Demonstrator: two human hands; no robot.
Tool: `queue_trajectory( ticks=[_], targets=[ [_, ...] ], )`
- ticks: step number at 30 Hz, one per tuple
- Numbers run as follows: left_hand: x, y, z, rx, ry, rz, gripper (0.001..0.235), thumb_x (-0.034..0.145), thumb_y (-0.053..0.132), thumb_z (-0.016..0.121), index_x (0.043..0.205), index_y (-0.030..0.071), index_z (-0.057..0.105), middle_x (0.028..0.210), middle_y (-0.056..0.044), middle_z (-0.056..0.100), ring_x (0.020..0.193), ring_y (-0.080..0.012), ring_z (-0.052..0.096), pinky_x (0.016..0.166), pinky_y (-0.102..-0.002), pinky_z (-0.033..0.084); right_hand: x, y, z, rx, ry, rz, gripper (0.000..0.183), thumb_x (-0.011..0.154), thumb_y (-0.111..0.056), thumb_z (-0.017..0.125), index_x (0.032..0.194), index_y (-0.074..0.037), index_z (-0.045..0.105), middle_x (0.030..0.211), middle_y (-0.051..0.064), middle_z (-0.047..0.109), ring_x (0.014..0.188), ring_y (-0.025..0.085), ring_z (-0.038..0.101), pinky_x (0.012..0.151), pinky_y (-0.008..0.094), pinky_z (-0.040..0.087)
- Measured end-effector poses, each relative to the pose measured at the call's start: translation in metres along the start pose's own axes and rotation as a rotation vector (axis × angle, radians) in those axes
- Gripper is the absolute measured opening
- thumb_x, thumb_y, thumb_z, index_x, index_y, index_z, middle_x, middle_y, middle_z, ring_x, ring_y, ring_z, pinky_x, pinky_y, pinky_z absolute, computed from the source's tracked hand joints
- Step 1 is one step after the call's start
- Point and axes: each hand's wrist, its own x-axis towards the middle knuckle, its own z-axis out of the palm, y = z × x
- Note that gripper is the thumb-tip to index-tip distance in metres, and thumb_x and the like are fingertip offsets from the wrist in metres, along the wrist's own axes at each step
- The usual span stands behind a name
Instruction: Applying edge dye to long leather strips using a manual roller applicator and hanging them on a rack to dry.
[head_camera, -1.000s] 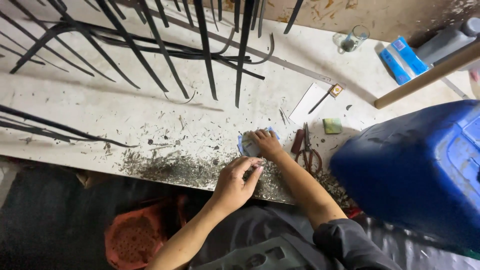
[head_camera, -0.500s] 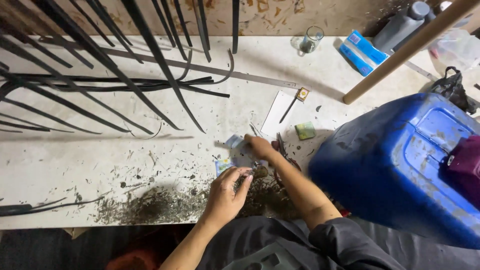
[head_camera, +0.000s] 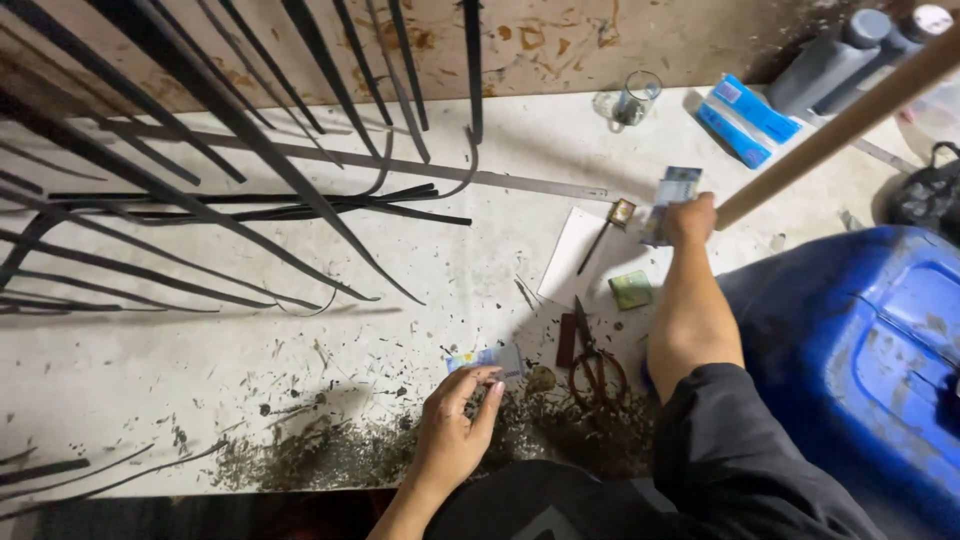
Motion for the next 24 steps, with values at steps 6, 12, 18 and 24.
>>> queue_trajectory(
  ticks=[6,12,18,24],
  targets=[
    [0.004,-0.007,-0.007,-0.03,0.012,-0.112,0.028,0.1,0.021,0.062,0.12,0.003,0.069,0.115,-0.013,0.075,0.102,-0.0245,0.075,0.089,-0.033,0.063,-0.013,-0.019,0.047,-0.252,0.056,-0.307,0.053,0.09,-0.035,0.077,0.132,-0.01,0.057,0.127,0.021,0.056,0.117,0.044,0.052,0.094,0.056,0.044],
    [0.007,-0.012,-0.008,-0.009,0.046,-0.088,0.028,0.102,0.022,0.06,0.119,0.002,0.069,0.11,-0.012,0.075,0.098,-0.0238,0.073,0.085,-0.033,0.061,-0.245,-0.093,0.054,-0.255,-0.725,-0.768,0.045,0.086,-0.023,0.083,0.126,-0.011,0.066,0.126,0.009,0.071,0.112,0.025,0.067,0.095,0.038,0.059],
    [0.01,0.003,-0.011,-0.024,0.138,-0.04,0.016,0.094,0.015,0.073,0.103,0.002,0.076,0.084,-0.014,0.076,0.086,-0.0367,0.076,0.073,-0.045,0.062,-0.363,-0.009,0.099,-0.788,-0.86,-1.242,0.067,0.081,-0.044,0.081,0.136,-0.02,0.053,0.134,0.014,0.062,0.127,0.032,0.059,0.103,0.049,0.049],
    [0.0,0.004,-0.006,-0.033,0.044,0.028,0.02,0.097,0.016,0.068,0.11,0.001,0.074,0.098,-0.015,0.076,0.092,-0.0324,0.076,0.079,-0.04,0.062,-0.37,0.034,0.114,-0.754,-0.916,-1.128,0.048,0.096,-0.039,0.064,0.134,-0.012,0.052,0.134,0.015,0.061,0.127,0.032,0.057,0.105,0.048,0.045]
  ],
)
